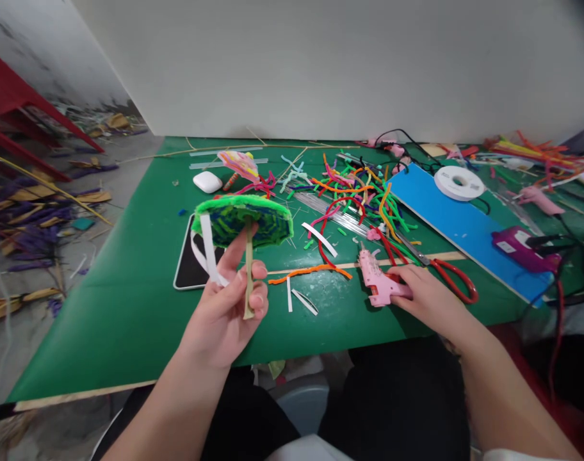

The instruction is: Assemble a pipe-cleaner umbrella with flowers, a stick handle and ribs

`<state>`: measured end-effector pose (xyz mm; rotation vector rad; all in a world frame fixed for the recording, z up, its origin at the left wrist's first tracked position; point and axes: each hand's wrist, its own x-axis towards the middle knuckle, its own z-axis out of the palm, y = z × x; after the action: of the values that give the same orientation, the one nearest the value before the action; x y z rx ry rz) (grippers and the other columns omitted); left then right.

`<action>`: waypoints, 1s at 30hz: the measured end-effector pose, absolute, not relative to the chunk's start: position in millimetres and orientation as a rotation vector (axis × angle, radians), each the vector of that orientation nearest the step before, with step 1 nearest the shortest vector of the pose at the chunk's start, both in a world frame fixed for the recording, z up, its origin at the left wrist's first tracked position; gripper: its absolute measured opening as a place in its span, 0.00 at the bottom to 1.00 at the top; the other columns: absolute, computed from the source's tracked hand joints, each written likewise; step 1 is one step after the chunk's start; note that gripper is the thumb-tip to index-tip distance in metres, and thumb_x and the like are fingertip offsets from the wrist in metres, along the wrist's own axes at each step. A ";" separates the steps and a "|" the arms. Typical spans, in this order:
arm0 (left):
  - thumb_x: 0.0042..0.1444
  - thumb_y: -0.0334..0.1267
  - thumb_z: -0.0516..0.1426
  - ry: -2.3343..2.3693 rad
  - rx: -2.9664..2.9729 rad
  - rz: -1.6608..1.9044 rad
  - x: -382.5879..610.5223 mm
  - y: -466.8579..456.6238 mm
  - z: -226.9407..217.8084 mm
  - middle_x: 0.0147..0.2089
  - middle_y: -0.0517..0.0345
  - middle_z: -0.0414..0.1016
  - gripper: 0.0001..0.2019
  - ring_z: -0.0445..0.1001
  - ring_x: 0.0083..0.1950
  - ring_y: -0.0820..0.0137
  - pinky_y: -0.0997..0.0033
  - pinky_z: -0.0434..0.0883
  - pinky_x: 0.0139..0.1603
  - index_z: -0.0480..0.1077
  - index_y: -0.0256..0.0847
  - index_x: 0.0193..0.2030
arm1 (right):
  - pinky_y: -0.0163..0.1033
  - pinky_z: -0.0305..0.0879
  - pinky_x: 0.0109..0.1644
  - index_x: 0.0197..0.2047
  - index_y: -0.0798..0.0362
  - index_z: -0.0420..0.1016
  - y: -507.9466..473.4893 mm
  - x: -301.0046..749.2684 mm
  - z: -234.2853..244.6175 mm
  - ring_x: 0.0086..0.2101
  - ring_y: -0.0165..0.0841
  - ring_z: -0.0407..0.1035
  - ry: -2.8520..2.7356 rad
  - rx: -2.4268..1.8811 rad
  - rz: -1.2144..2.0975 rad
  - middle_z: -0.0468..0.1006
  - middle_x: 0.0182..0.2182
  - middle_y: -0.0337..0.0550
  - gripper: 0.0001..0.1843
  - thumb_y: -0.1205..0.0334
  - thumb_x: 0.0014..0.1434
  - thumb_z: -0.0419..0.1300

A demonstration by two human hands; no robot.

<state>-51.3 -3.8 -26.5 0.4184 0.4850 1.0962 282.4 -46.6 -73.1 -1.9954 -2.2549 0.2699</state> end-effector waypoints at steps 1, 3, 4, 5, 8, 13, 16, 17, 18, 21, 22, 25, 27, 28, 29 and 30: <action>0.51 0.30 0.60 0.489 0.422 1.096 -51.1 -3.1 -27.3 0.31 0.66 0.72 0.27 0.70 0.24 0.85 0.90 0.68 0.23 0.61 0.51 0.58 | 0.47 0.63 0.49 0.45 0.53 0.68 -44.3 282.1 -73.5 0.46 0.41 0.66 -2.272 -1.981 0.278 0.72 0.43 0.48 0.16 0.61 0.53 0.58; 0.52 0.30 0.59 0.496 0.430 1.098 -50.5 -1.9 -28.6 0.31 0.66 0.72 0.27 0.70 0.24 0.84 0.89 0.69 0.23 0.60 0.51 0.59 | 0.48 0.61 0.53 0.49 0.53 0.67 -41.4 282.9 -73.6 0.49 0.42 0.64 -2.311 -1.947 0.273 0.71 0.47 0.49 0.19 0.59 0.53 0.58; 0.52 0.30 0.59 0.497 0.434 1.099 -50.2 -1.3 -29.1 0.31 0.66 0.72 0.28 0.70 0.24 0.84 0.89 0.69 0.23 0.60 0.51 0.59 | 0.48 0.61 0.54 0.52 0.52 0.66 -41.3 283.9 -72.9 0.51 0.42 0.63 -2.327 -1.935 0.262 0.71 0.49 0.49 0.23 0.57 0.53 0.59; 0.52 0.30 0.59 0.496 0.435 1.101 -50.0 -0.8 -29.5 0.31 0.66 0.72 0.28 0.70 0.24 0.84 0.89 0.69 0.23 0.60 0.51 0.59 | 0.49 0.60 0.55 0.55 0.50 0.63 -42.2 284.9 -71.7 0.52 0.43 0.62 -2.341 -1.929 0.250 0.70 0.50 0.48 0.26 0.55 0.53 0.59; 0.52 0.30 0.59 0.493 0.439 1.101 -49.9 -0.1 -30.1 0.31 0.66 0.72 0.28 0.70 0.24 0.84 0.88 0.69 0.23 0.60 0.51 0.59 | 0.50 0.61 0.54 0.59 0.46 0.59 -49.6 284.3 -64.4 0.53 0.44 0.62 -2.319 -1.942 0.231 0.68 0.53 0.47 0.33 0.49 0.51 0.61; 0.52 0.31 0.59 0.504 0.452 1.096 -50.3 -0.4 -30.2 0.31 0.66 0.72 0.28 0.70 0.24 0.84 0.88 0.68 0.22 0.59 0.51 0.59 | 0.48 0.63 0.52 0.51 0.48 0.68 -59.3 252.3 -49.9 0.49 0.41 0.65 -2.052 -1.890 0.090 0.72 0.47 0.47 0.18 0.54 0.58 0.56; 0.51 0.32 0.60 0.519 0.455 1.103 -49.5 -0.6 -29.5 0.31 0.66 0.71 0.28 0.70 0.24 0.84 0.89 0.68 0.22 0.60 0.51 0.59 | 0.46 0.65 0.48 0.42 0.51 0.72 -52.1 214.2 -47.4 0.42 0.38 0.68 -2.006 -1.699 0.073 0.75 0.38 0.46 0.09 0.59 0.58 0.56; 0.51 0.32 0.60 0.522 0.459 1.105 -49.1 -0.6 -29.2 0.31 0.66 0.72 0.27 0.70 0.24 0.83 0.89 0.68 0.21 0.60 0.51 0.58 | 0.44 0.66 0.46 0.40 0.51 0.73 -47.3 199.9 -48.5 0.41 0.37 0.69 -2.034 -1.632 0.132 0.76 0.36 0.45 0.08 0.60 0.58 0.56; 0.51 0.32 0.60 0.523 0.463 1.108 -48.7 -0.5 -28.8 0.31 0.66 0.72 0.27 0.70 0.23 0.83 0.88 0.68 0.21 0.61 0.50 0.58 | 0.43 0.66 0.45 0.40 0.51 0.73 -41.6 185.5 -50.9 0.39 0.36 0.69 -2.082 -1.567 0.190 0.76 0.35 0.45 0.08 0.61 0.58 0.56; 0.51 0.31 0.60 0.519 0.466 1.108 -47.6 0.0 -28.1 0.30 0.66 0.72 0.24 0.70 0.23 0.83 0.87 0.68 0.21 0.64 0.50 0.55 | 0.41 0.67 0.42 0.40 0.53 0.74 -23.4 147.7 -63.8 0.37 0.36 0.69 -2.293 -1.492 0.333 0.76 0.34 0.46 0.08 0.63 0.58 0.56; 0.50 0.31 0.60 0.514 0.464 1.107 -47.4 0.1 -27.9 0.30 0.66 0.72 0.24 0.70 0.23 0.83 0.87 0.68 0.21 0.65 0.50 0.54 | 0.41 0.67 0.41 0.38 0.54 0.75 -18.2 138.5 -69.1 0.37 0.36 0.69 -2.361 -1.490 0.363 0.75 0.33 0.47 0.07 0.64 0.58 0.56; 0.51 0.31 0.60 0.486 0.469 1.105 -47.2 -0.1 -27.3 0.30 0.66 0.73 0.23 0.71 0.24 0.82 0.87 0.69 0.22 0.65 0.49 0.54 | 0.39 0.65 0.39 0.33 0.55 0.75 -8.6 123.9 -81.7 0.34 0.35 0.68 -2.424 -1.534 0.372 0.73 0.30 0.46 0.09 0.68 0.59 0.54; 0.51 0.30 0.60 0.474 0.480 1.103 -47.1 -0.7 -26.5 0.31 0.65 0.73 0.22 0.72 0.24 0.81 0.86 0.70 0.22 0.65 0.49 0.54 | 0.38 0.64 0.40 0.31 0.55 0.74 -6.8 122.5 -83.9 0.34 0.34 0.68 -2.374 -1.530 0.393 0.73 0.30 0.46 0.09 0.69 0.59 0.53; 0.51 0.30 0.60 0.473 0.485 1.104 -47.0 -1.0 -26.0 0.31 0.65 0.73 0.22 0.72 0.24 0.81 0.85 0.70 0.22 0.65 0.48 0.53 | 0.38 0.63 0.40 0.31 0.55 0.73 -6.7 123.0 -82.9 0.34 0.34 0.68 -2.332 -1.525 0.426 0.73 0.30 0.45 0.08 0.69 0.58 0.54; 0.51 0.30 0.60 0.474 0.488 1.106 -46.9 -1.3 -25.6 0.31 0.65 0.74 0.22 0.72 0.24 0.81 0.85 0.70 0.22 0.66 0.48 0.53 | 0.37 0.63 0.39 0.32 0.54 0.72 -6.8 123.8 -80.8 0.34 0.33 0.68 -2.284 -1.524 0.473 0.74 0.30 0.43 0.06 0.69 0.58 0.54; 0.51 0.30 0.60 0.475 0.489 1.106 -46.7 -1.4 -25.3 0.30 0.65 0.74 0.21 0.72 0.24 0.81 0.85 0.70 0.22 0.66 0.48 0.52 | 0.36 0.63 0.37 0.32 0.53 0.72 -6.8 124.6 -77.8 0.33 0.32 0.68 -2.235 -1.529 0.529 0.75 0.29 0.42 0.06 0.70 0.57 0.55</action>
<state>-46.7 -1.4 -25.3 0.4886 0.4749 1.1057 124.6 -6.8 -77.8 -1.5289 -2.2345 0.5289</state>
